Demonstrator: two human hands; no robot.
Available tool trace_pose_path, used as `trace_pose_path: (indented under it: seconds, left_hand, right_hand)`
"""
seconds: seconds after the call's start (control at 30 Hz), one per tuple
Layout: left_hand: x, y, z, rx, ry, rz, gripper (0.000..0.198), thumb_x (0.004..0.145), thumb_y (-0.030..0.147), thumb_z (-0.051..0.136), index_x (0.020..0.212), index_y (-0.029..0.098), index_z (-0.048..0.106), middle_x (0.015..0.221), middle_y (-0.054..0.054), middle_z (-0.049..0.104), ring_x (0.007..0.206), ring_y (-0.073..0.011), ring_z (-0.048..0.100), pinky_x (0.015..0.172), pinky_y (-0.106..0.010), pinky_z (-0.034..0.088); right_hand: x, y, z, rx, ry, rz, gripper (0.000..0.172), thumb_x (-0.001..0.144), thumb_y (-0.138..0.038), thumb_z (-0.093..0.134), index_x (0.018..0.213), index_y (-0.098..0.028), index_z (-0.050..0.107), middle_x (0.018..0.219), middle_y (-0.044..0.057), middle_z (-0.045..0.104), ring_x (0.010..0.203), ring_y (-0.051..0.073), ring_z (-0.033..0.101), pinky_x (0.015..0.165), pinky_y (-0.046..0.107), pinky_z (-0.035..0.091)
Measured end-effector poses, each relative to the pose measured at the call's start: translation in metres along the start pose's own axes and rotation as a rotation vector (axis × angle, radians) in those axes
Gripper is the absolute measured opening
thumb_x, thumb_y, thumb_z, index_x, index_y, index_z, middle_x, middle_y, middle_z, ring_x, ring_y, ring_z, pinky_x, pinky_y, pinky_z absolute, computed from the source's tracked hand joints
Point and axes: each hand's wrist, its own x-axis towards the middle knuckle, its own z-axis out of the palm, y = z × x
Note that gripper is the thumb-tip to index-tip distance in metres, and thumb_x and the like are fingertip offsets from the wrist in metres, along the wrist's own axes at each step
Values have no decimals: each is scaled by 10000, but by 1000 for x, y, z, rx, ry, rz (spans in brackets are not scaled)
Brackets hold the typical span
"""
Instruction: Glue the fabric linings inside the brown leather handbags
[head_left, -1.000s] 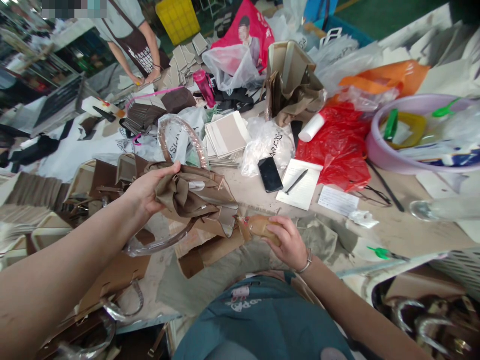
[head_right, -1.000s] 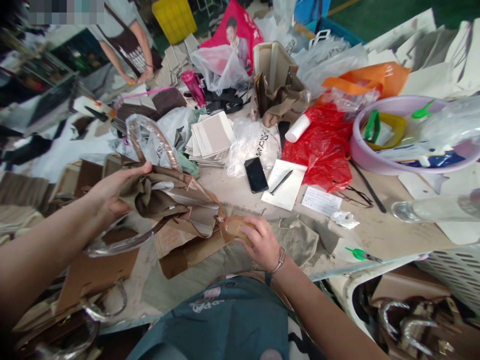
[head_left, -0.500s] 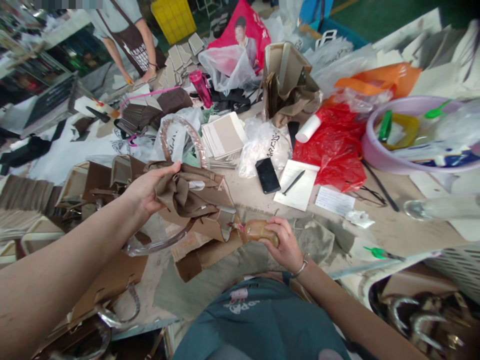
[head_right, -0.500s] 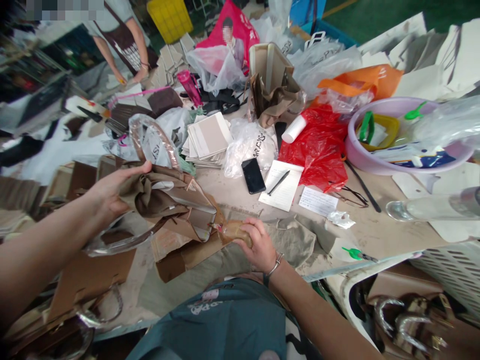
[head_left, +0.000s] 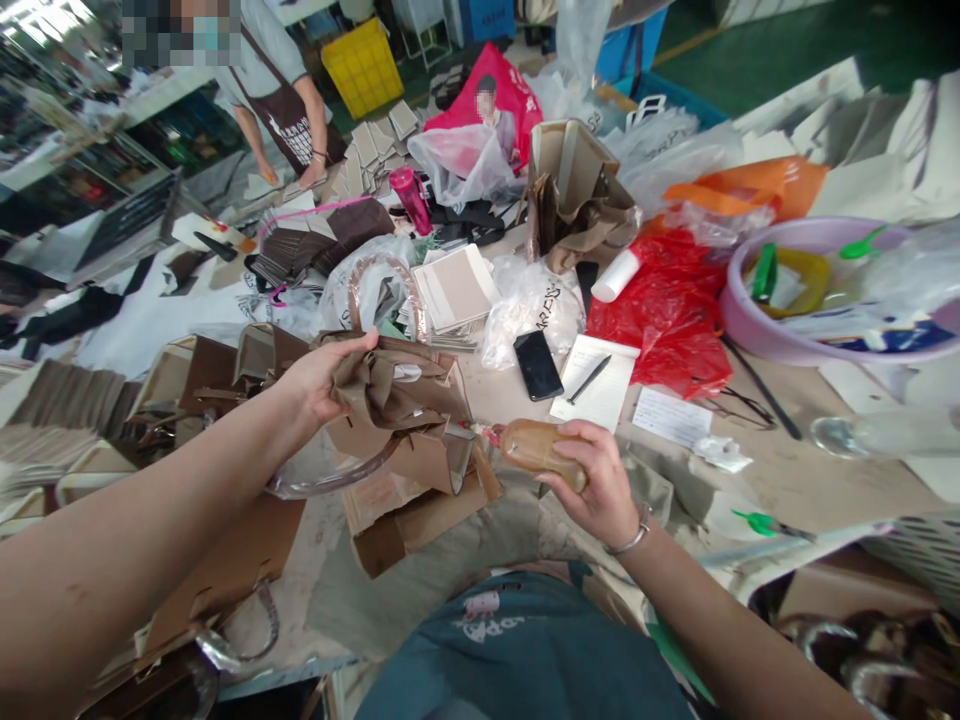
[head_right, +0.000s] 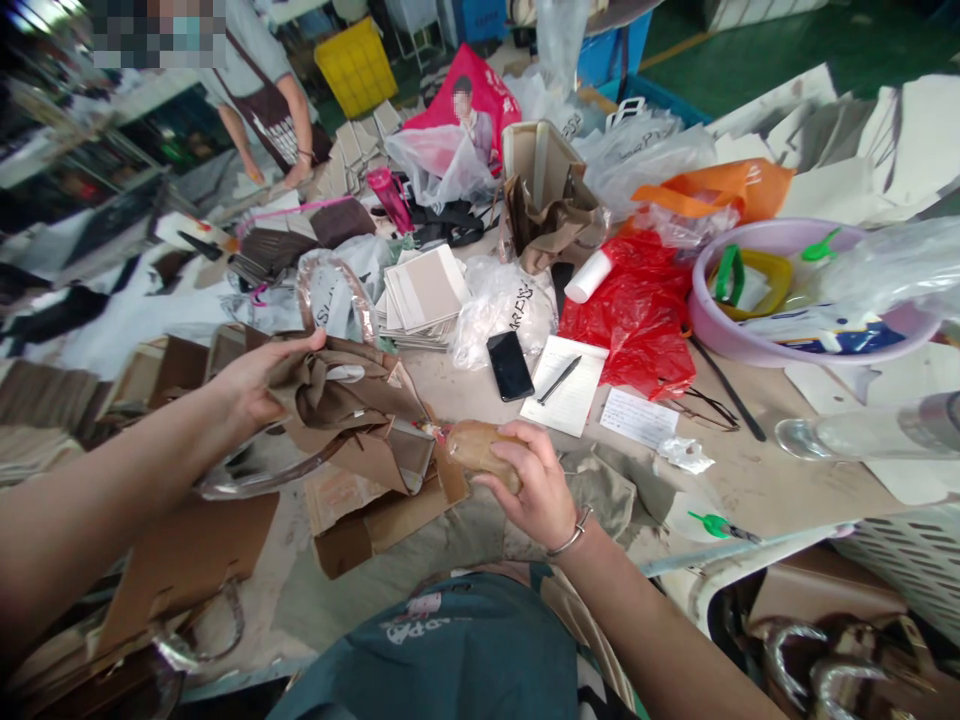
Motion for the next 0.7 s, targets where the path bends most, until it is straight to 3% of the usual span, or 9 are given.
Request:
trace_pose_path:
  seconds: [0.43, 0.7]
  left_hand:
    - [1, 1, 1, 22, -21, 14, 181, 865, 227, 576, 845, 70, 663, 674, -135, 723, 555, -220, 679, 583, -369, 594]
    - [7, 2, 2, 18, -3, 12, 184, 863, 239, 589, 857, 73, 668, 643, -128, 716, 543, -229, 676, 569, -370, 591]
  right_hand:
    - [60, 1, -8, -105, 137, -105, 341, 852, -400, 637, 1117, -260, 475, 1105, 103, 506, 1027, 284, 557, 862, 504, 510]
    - [54, 8, -4, -126, 128, -115, 316, 869, -375, 619, 1122, -248, 477, 1092, 107, 504, 1018, 278, 555, 843, 490, 518]
